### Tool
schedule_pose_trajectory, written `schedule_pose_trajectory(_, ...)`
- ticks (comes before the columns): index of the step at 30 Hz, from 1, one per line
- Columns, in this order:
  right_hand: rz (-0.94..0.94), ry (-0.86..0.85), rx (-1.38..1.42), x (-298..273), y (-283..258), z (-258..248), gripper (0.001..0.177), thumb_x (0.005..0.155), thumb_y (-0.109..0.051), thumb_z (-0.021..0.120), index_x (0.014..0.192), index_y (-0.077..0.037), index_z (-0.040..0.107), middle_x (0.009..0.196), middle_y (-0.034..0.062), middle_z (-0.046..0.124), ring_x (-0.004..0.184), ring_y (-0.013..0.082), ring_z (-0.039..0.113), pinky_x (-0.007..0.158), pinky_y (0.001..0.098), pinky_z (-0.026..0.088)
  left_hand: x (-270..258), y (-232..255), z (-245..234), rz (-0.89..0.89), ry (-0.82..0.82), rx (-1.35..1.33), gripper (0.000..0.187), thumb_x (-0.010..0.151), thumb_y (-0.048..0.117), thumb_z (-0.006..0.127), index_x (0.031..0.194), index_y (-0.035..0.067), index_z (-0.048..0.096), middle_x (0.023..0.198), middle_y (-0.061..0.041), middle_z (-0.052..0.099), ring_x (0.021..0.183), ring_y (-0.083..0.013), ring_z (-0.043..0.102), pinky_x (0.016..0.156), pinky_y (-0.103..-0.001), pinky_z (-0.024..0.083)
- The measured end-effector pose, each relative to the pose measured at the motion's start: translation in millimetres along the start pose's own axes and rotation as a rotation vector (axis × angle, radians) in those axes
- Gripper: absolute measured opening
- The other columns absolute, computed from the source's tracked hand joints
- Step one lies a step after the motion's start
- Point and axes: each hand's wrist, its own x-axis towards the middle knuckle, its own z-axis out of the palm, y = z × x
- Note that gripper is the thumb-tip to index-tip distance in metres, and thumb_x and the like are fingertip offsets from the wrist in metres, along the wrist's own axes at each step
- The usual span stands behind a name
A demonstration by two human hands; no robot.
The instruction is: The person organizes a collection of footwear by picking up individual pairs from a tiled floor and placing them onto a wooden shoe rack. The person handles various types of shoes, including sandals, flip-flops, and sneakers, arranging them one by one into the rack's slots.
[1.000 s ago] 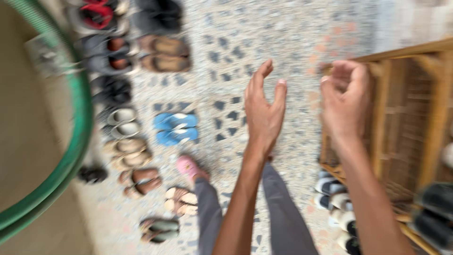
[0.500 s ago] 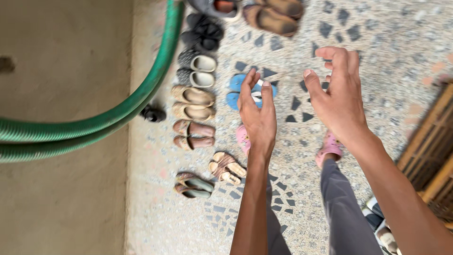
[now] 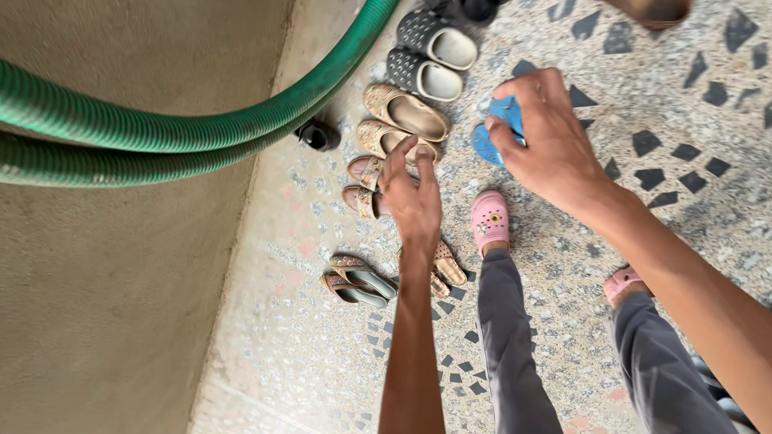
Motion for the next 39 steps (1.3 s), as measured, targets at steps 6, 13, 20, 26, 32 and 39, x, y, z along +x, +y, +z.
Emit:
schedule_pose_trajectory(6, -0.141, -0.128, -0.036, 43, 12, 102, 0.034, 0.099, -0.020, 0.067, 0.127, -0.004, 0.056, 0.126, 0.0196, 0.046, 0.119, 0.0390, 0.056, 0.097, 0.0503, 0.047, 50, -115, -8, -0.033, -0.060, 0.229, 0.036, 0.098, 0.026, 0.055, 0.125, 0.006, 0.067, 0.135, -0.018, 0.062, 0.123, -0.0392, 0.054, 0.110, -0.052, 0.040)
schedule_pose_trajectory(13, -0.135, -0.281, -0.009, 75, 31, 204, 0.031, 0.097, -0.018, 0.065, 0.123, -0.002, 0.059, 0.126, 0.0169, 0.047, 0.122, 0.0347, 0.056, 0.104, 0.0463, 0.046, 125, -234, -11, -0.270, -0.286, 0.566, 0.040, 0.097, 0.030, 0.057, 0.132, 0.010, 0.059, 0.153, -0.014, 0.038, 0.131, -0.0416, 0.045, 0.109, -0.059, 0.040)
schedule_pose_trajectory(20, -0.203, -0.309, -0.039, 98, 67, 266, 0.030, 0.098, -0.016, 0.064, 0.123, 0.000, 0.060, 0.128, 0.0184, 0.047, 0.125, 0.0329, 0.053, 0.109, 0.0474, 0.045, 196, -313, -6, -0.356, -0.364, 0.571, 0.053, 0.091, 0.021, 0.061, 0.140, 0.006, 0.051, 0.160, -0.012, 0.025, 0.130, -0.0417, 0.046, 0.100, -0.051, 0.053)
schedule_pose_trajectory(26, -0.215, -0.347, -0.022, 111, 93, 303, 0.025, 0.099, -0.016, 0.062, 0.120, -0.003, 0.061, 0.128, 0.0147, 0.049, 0.124, 0.0305, 0.053, 0.103, 0.0441, 0.047, 233, -351, 7, -0.379, -0.388, 0.613, 0.050, 0.076, 0.010, 0.063, 0.126, 0.007, 0.069, 0.167, -0.007, 0.022, 0.133, -0.0427, 0.046, 0.111, -0.047, 0.044)
schedule_pose_trajectory(32, -0.328, -0.303, 0.068, 103, 113, 314, 0.022, 0.100, -0.015, 0.063, 0.117, -0.002, 0.057, 0.123, 0.0132, 0.051, 0.117, 0.0264, 0.058, 0.101, 0.0433, 0.050, 242, -403, 19, -0.347, -0.295, 0.522, 0.051, 0.076, 0.012, 0.073, 0.123, -0.004, 0.059, 0.136, -0.023, 0.057, 0.120, -0.0382, 0.063, 0.104, -0.044, 0.050)
schedule_pose_trajectory(39, -0.339, -0.293, 0.157, 92, 107, 271, 0.023, 0.098, -0.015, 0.063, 0.117, -0.004, 0.056, 0.121, 0.0125, 0.053, 0.110, 0.0283, 0.061, 0.093, 0.0445, 0.051, 211, -399, 7, -0.128, -0.254, 0.698, 0.021, 0.080, 0.012, 0.076, 0.098, 0.002, 0.077, 0.103, -0.018, 0.076, 0.083, -0.0296, 0.075, 0.076, -0.044, 0.062)
